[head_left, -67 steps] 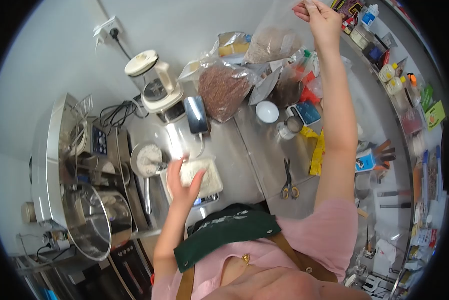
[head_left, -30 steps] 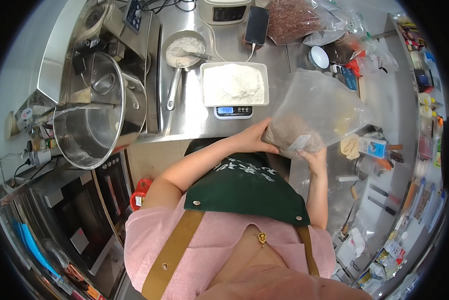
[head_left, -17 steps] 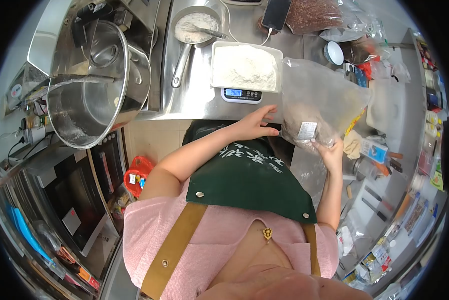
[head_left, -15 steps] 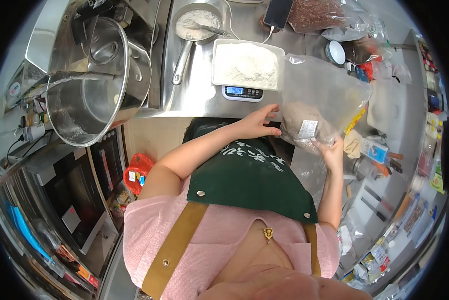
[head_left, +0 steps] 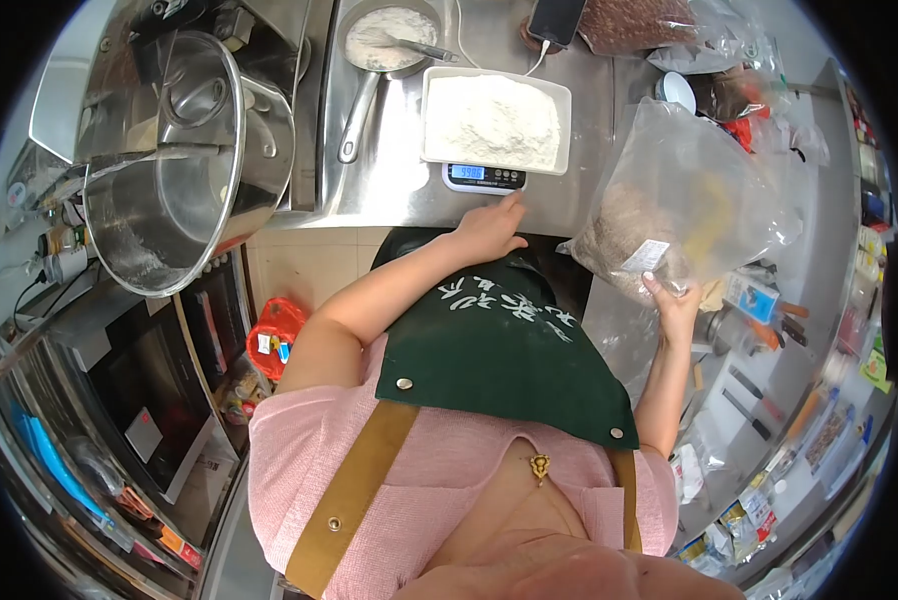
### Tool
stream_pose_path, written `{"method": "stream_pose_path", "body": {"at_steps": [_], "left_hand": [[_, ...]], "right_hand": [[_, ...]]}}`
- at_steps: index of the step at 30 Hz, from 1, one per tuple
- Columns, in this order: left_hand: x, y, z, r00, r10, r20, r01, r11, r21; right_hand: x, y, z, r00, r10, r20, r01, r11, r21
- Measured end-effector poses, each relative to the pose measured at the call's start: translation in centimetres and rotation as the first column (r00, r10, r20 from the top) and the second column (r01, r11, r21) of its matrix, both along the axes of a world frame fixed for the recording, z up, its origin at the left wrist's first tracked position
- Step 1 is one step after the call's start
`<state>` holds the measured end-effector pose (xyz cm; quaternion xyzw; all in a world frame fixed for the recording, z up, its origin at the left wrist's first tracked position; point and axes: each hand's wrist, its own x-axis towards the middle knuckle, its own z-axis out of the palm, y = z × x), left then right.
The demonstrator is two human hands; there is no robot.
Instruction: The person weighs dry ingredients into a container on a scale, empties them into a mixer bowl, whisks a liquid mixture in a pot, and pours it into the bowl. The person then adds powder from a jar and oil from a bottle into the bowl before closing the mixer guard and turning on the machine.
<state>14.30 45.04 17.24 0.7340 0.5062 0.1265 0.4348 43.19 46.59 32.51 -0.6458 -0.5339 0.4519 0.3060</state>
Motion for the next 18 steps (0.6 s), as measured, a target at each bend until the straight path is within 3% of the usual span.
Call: {"method": "stream_pose_path", "body": {"at_steps": [1, 7, 10, 18], "left_hand": [[0.0, -0.1, -0.5, 1.000, 0.017, 0.010, -0.018, 0.996, 0.093], [0.5, 0.5, -1.2, 0.996, -0.018, -0.093, 0.033, 0.987, 0.157], [0.8, 0.9, -1.3, 0.989, -0.027, -0.147, 0.037, 0.997, 0.064], [1.1, 1.0, -1.9, 0.986, 0.009, -0.168, 0.008, 0.995, 0.104]], "right_hand": [[0.2, 0.0, -0.2, 1.000, -0.002, 0.006, 0.002, 1.000, 0.008], [0.2, -0.6, -0.7, 0.998, -0.065, -0.022, 0.065, 0.998, 0.013], [0.4, -0.9, -0.7, 0.996, -0.076, -0.035, 0.076, 0.997, 0.002], [1.1, -1.1, -1.3, 0.995, -0.095, -0.040, 0.093, 0.995, -0.035]]}}
